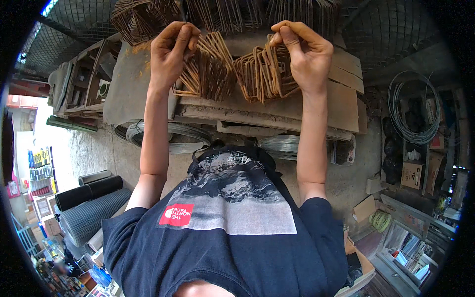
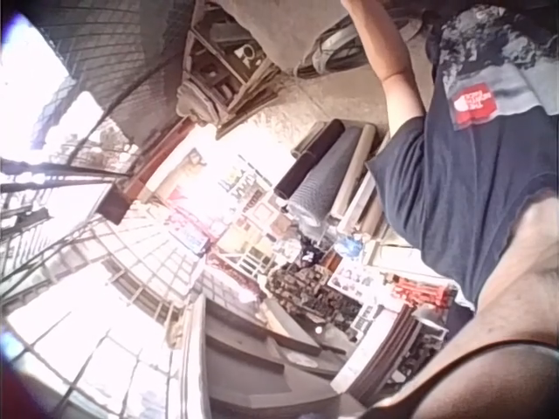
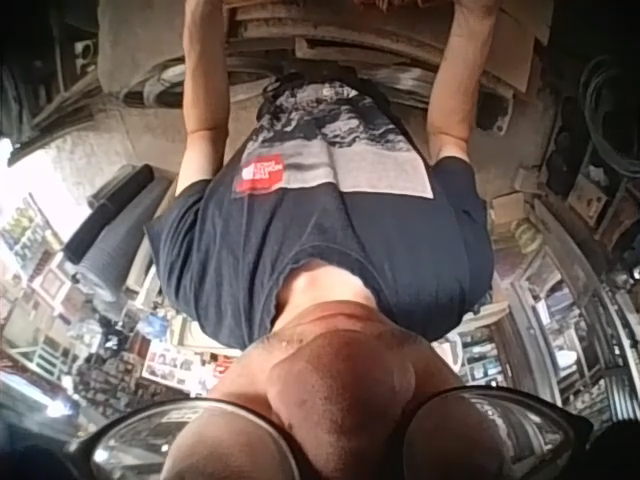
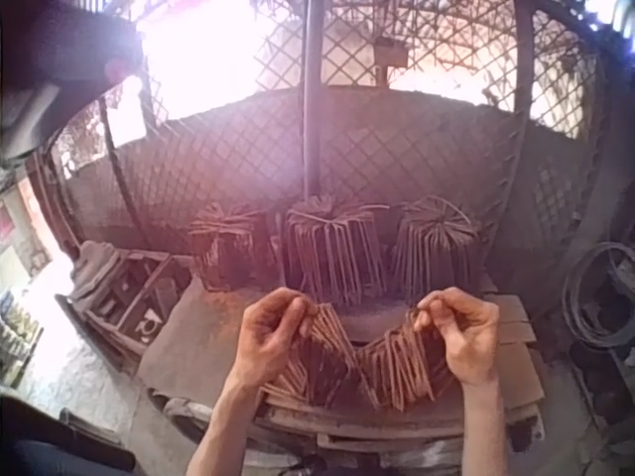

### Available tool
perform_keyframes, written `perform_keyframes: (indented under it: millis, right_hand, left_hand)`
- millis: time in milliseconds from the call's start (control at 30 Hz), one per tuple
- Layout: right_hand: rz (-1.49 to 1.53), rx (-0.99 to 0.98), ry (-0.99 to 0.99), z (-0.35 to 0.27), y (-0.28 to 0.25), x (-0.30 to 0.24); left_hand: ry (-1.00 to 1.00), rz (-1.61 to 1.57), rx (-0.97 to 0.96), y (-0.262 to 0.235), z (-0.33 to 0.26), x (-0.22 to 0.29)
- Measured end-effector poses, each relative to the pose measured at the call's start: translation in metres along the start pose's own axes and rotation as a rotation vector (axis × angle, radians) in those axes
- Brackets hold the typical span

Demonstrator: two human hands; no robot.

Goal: Organizing and bundling square-shaped metal ties or rebar stirrups in a hardware store or construction material area.

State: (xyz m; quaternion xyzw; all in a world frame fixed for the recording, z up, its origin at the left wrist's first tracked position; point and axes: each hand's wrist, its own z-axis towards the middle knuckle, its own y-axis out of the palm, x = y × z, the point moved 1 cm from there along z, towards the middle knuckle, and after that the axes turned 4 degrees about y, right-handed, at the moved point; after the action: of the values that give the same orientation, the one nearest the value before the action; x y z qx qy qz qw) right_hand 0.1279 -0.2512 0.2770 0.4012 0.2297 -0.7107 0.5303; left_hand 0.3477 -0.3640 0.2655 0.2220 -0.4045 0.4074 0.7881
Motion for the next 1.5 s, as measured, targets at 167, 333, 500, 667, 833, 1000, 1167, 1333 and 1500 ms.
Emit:
perform_keyframes:
  millis: [167, 333, 500, 667, 833, 1000, 1167, 1333, 1500]
  right_hand:
    - [-0.026, 0.007, -0.046, 0.01, -0.006, -0.016]
    - [0.017, -0.027, -0.1, 0.018, -0.014, -0.033]
    - [0.032, -0.039, -0.15, 0.022, -0.027, -0.051]
    - [0.097, -0.058, -0.132, 0.02, -0.029, -0.043]
    - [0.177, -0.059, -0.01, 0.016, -0.039, -0.036]
    - [0.195, 0.057, 0.148, 0.008, -0.048, -0.025]
    - [0.191, 0.11, 0.223, 0.006, -0.06, -0.008]
    - [0.172, 0.141, 0.238, 0.003, -0.064, 0.005]
    - [0.071, 0.114, 0.217, 0.002, -0.055, -0.003]
  left_hand:
    - [0.016, -0.025, -0.045, 0.006, 0.013, 0.019]
    - [0.086, -0.048, -0.092, 0.008, 0.022, 0.036]
    - [0.068, -0.089, -0.049, 0.008, 0.029, 0.039]
    - [0.069, -0.292, -0.092, 0.004, 0.025, 0.038]
    - [-0.03, -0.242, -0.037, -0.003, 0.031, 0.028]
    - [-0.081, -0.266, 0.002, -0.011, 0.039, 0.01]
    - [-0.21, -0.273, 0.011, -0.013, 0.043, 0.005]
    - [-0.24, -0.162, -0.014, -0.012, 0.049, 0.001]
    - [-0.245, -0.085, -0.092, -0.012, 0.051, 0.003]
